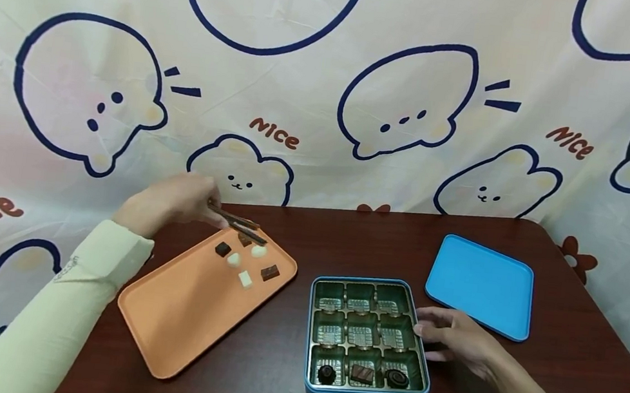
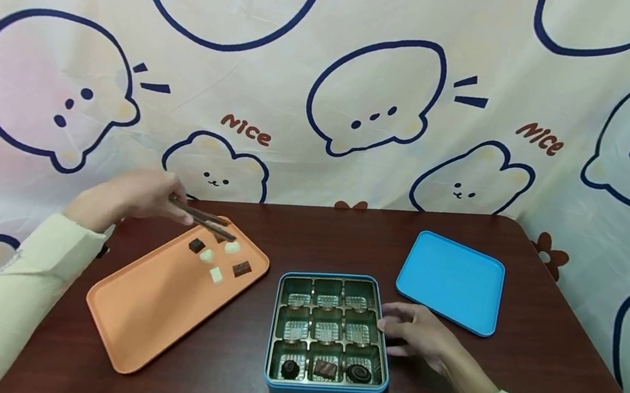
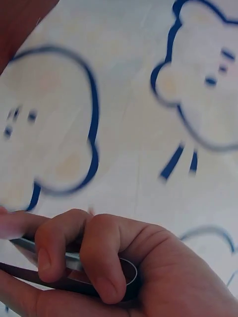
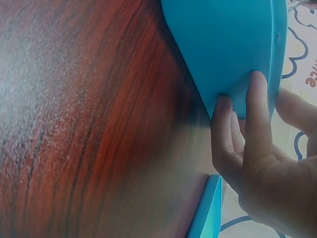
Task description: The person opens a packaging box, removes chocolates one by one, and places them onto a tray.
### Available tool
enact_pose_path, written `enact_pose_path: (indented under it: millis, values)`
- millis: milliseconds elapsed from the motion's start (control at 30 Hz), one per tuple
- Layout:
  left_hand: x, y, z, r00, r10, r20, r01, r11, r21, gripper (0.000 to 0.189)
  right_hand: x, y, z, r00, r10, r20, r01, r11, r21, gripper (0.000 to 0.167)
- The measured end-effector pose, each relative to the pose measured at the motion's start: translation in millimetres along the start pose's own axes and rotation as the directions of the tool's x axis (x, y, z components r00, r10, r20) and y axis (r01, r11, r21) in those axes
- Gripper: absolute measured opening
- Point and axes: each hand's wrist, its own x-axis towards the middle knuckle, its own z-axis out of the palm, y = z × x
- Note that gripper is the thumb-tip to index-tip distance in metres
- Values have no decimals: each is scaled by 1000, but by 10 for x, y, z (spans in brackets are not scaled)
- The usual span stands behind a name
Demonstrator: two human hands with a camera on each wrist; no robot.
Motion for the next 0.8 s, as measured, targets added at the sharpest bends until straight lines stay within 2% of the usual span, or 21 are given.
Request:
enact_pose_path:
  millis: [100,233,367,500,667,733,800]
  values:
    - [-55,235,-16,991,127,-45,-127,992,9,31,-5,0,-3,1000,-4,2,4,1000,-5,72]
    - [-129,517,9,962,258,-87,-256,966,29,27,-8,-4,-3,1000,-8,5,8,1000,-7,73]
    - [-231,784,77,942,321,-95,-320,947,23,20,-8,-5,1,1000,-4,10,4,1000,-6,73]
    - [-325,988,172,924,372,-90,-374,927,-5,19,-5,-7,3,1000,5,7,-5,1000,-8,72]
    - [-397,1123,312,874,468,-131,-460,884,86,24,2,-5,-2,1000,0,12,1,1000,-8,72]
    - [-416,1161,372,862,492,-124,-484,871,86,23,2,-4,-3,1000,-2,14,2,1000,-7,72]
    - [-437,1205,430,862,498,-96,-494,867,69,22,0,-4,-1,1000,-1,10,1,1000,-6,72]
